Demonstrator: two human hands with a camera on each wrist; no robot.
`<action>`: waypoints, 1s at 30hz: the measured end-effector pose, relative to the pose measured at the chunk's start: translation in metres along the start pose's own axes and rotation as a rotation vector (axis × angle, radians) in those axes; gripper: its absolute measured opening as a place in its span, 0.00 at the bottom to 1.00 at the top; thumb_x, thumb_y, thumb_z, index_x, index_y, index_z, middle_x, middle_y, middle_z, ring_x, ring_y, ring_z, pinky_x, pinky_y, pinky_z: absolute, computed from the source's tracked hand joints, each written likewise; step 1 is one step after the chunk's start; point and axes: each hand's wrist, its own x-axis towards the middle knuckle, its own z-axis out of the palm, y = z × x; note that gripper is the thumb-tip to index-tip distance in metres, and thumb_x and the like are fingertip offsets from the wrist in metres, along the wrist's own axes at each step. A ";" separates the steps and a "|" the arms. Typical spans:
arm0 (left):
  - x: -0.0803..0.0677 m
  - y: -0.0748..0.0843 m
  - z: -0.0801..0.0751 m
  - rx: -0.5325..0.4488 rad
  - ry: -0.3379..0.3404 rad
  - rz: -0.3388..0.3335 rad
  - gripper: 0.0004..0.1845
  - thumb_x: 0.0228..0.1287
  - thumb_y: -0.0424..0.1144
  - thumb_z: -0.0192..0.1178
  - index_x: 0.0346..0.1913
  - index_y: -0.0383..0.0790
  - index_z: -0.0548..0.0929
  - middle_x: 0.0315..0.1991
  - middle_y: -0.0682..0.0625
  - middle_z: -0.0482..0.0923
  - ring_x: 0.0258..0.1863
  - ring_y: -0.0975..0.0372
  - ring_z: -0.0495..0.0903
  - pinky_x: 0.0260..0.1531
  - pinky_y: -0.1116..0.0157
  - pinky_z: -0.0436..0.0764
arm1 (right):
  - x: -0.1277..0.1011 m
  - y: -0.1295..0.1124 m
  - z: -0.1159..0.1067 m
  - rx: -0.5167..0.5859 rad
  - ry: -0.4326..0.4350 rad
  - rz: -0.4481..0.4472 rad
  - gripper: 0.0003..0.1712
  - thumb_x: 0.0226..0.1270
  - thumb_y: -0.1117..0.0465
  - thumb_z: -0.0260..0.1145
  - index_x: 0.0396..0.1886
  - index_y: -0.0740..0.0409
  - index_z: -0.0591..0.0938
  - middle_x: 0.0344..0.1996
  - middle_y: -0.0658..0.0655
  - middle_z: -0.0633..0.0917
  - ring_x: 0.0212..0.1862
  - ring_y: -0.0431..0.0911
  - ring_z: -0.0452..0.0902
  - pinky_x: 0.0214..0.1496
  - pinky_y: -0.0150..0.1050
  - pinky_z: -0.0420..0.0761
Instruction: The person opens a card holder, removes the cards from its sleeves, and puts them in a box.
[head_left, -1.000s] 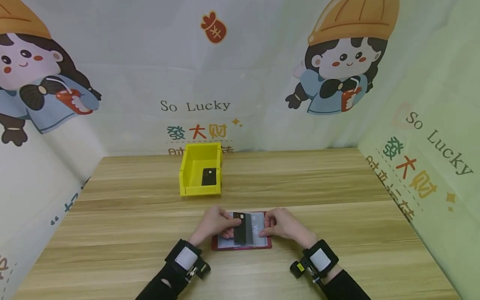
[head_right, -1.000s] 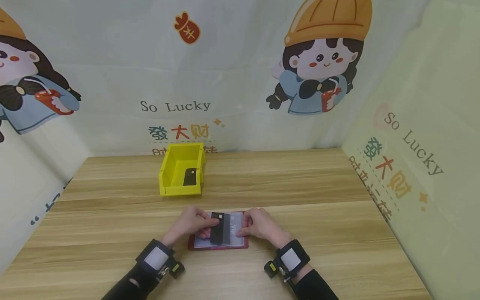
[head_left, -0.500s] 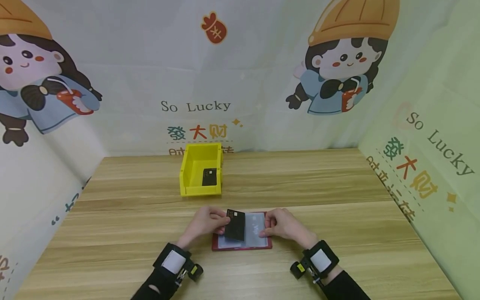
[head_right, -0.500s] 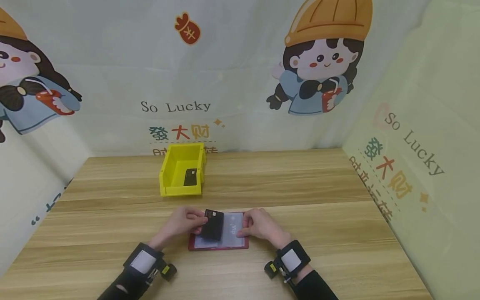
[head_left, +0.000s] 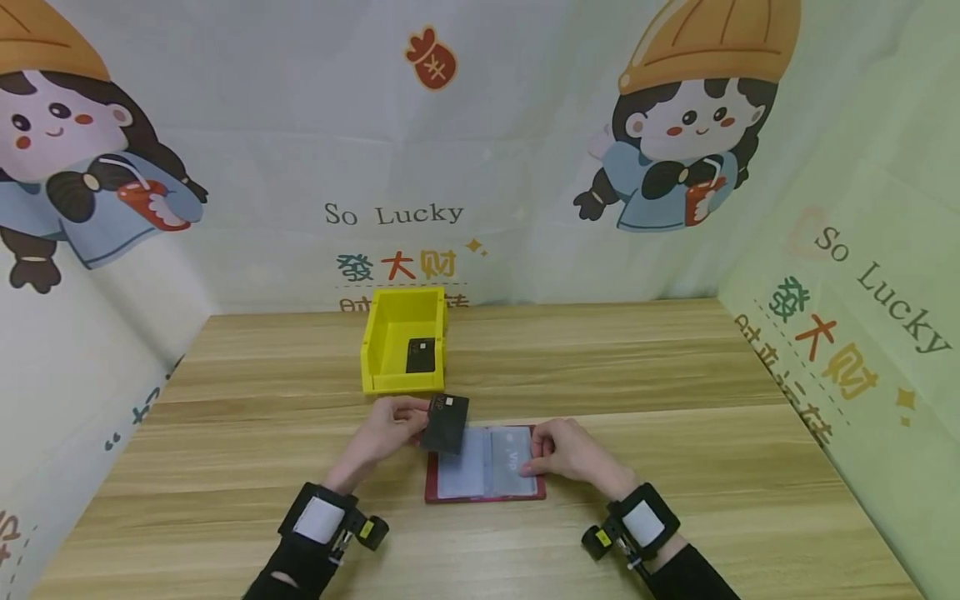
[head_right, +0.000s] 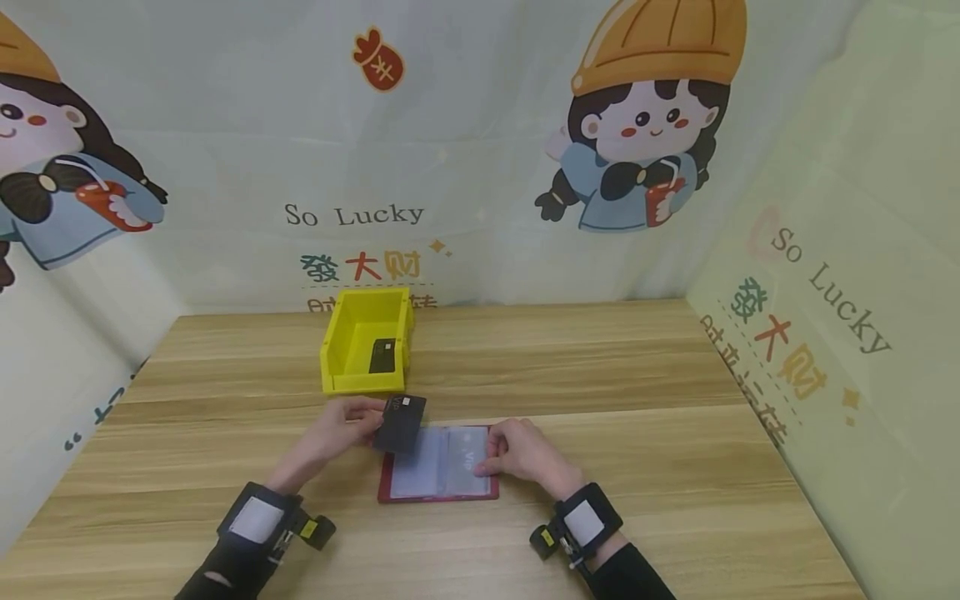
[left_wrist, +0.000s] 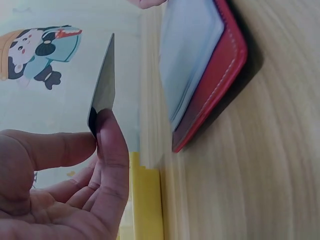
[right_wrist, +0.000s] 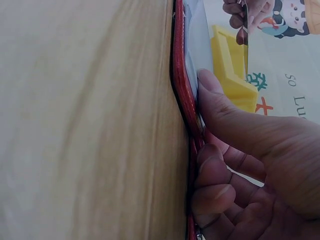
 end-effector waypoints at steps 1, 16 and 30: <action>0.000 0.000 -0.002 0.006 0.010 0.005 0.17 0.72 0.29 0.53 0.59 0.21 0.77 0.45 0.34 0.82 0.36 0.61 0.80 0.39 0.63 0.83 | 0.000 0.000 0.000 0.000 0.000 0.001 0.19 0.53 0.56 0.80 0.20 0.55 0.77 0.17 0.44 0.72 0.24 0.37 0.66 0.26 0.28 0.63; 0.012 0.008 -0.018 0.042 0.192 0.008 0.21 0.72 0.28 0.52 0.65 0.26 0.73 0.44 0.33 0.81 0.33 0.63 0.77 0.31 0.69 0.73 | -0.001 -0.002 0.000 0.008 0.000 0.005 0.19 0.53 0.56 0.80 0.20 0.56 0.76 0.17 0.44 0.71 0.24 0.38 0.66 0.26 0.28 0.63; 0.033 0.007 -0.026 0.103 0.361 0.023 0.15 0.75 0.29 0.50 0.58 0.31 0.79 0.51 0.34 0.78 0.38 0.56 0.74 0.31 0.70 0.71 | -0.001 -0.003 0.000 0.008 -0.007 0.012 0.18 0.54 0.57 0.80 0.20 0.55 0.76 0.18 0.45 0.72 0.25 0.38 0.66 0.27 0.28 0.63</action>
